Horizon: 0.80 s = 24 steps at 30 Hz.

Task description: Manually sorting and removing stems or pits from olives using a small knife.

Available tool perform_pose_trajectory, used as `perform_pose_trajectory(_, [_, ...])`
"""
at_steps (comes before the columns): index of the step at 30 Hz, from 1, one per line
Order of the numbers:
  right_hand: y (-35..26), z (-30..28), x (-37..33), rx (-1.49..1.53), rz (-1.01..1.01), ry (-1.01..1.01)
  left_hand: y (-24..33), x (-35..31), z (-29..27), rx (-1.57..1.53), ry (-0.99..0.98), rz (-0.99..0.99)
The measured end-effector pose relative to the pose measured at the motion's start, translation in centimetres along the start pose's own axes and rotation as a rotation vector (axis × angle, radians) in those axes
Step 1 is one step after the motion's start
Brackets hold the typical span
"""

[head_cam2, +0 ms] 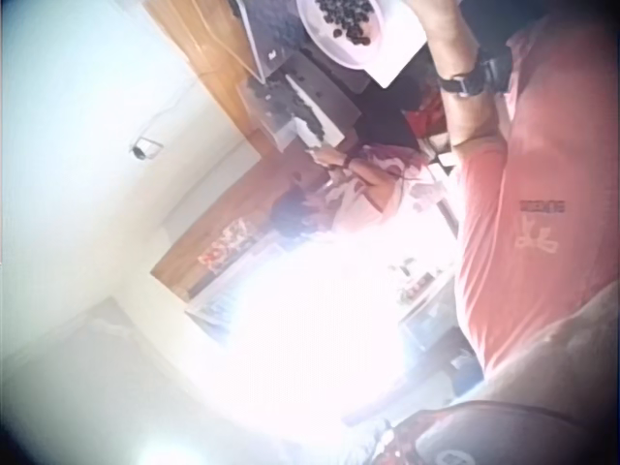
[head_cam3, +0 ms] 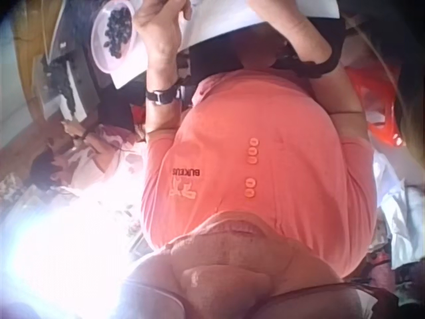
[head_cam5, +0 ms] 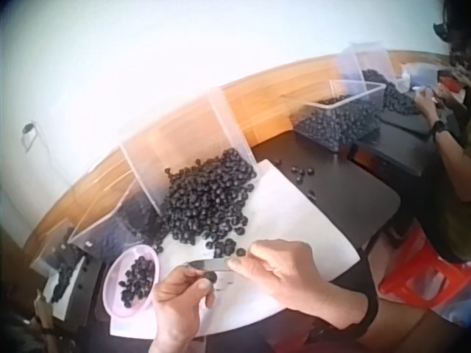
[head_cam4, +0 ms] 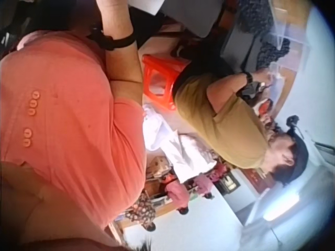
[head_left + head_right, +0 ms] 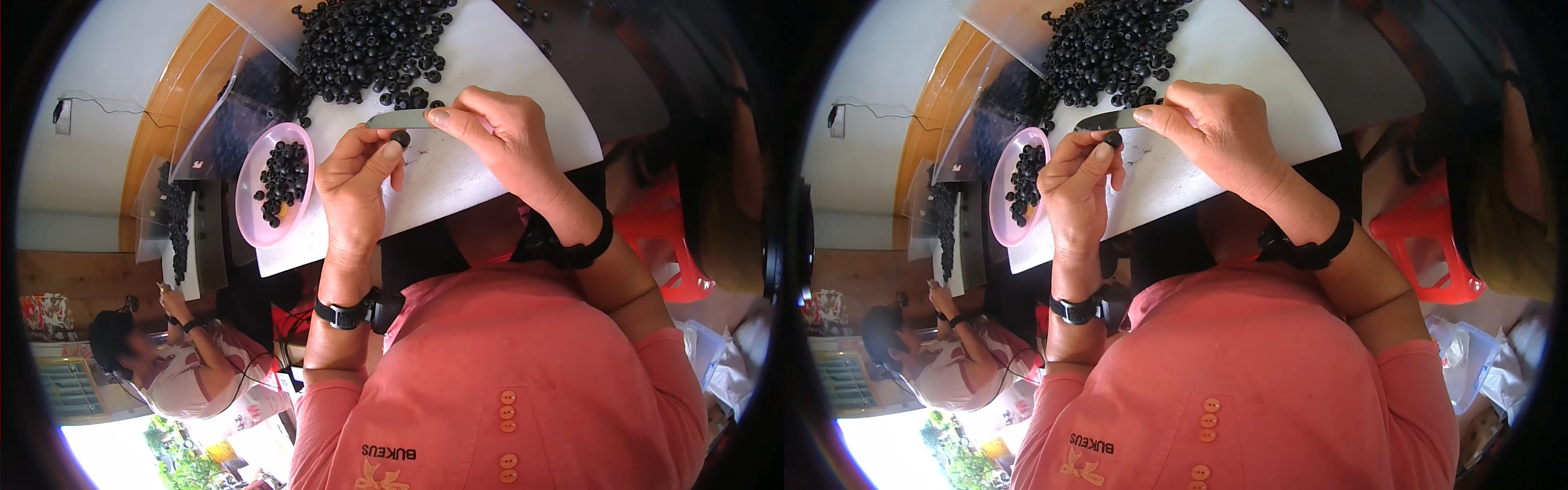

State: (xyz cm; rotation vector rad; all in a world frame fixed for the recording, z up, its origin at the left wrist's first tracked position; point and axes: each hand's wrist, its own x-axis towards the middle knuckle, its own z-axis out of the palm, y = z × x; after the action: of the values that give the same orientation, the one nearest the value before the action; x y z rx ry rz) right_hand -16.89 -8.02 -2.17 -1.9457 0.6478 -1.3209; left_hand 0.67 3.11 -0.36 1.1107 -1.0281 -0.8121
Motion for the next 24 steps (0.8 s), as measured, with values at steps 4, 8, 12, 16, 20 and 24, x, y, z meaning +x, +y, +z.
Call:
perform_pose_trajectory(4, [-0.3, 0.1, 0.1, -0.063, -0.016, -0.027, -0.6, -0.5, 0.5, -0.249, 0.017, -0.059])
perform_pose_trajectory(8, [-0.2, 0.1, 0.2, -0.105, -0.03, -0.033, -0.9, -0.6, 1.3, -0.3, 0.031, -0.099])
perform_pose_trajectory(12, [-0.4, 0.1, 0.1, -0.137, -0.039, -0.041, -1.2, -0.6, 1.1, -0.349, 0.015, -0.087])
perform_pose_trajectory(16, [-0.2, 0.2, 0.0, -0.146, -0.049, -0.035, -1.2, -0.7, 1.3, -0.372, 0.031, -0.095])
perform_pose_trajectory(20, [-0.2, 0.3, 0.1, -0.146, -0.059, -0.032, -1.4, -0.9, 1.5, -0.361, 0.034, -0.077])
perform_pose_trajectory(24, [-0.2, 0.2, 0.2, -0.171, -0.089, -0.033, -1.2, -0.9, 1.7, -0.34, 0.046, -0.085])
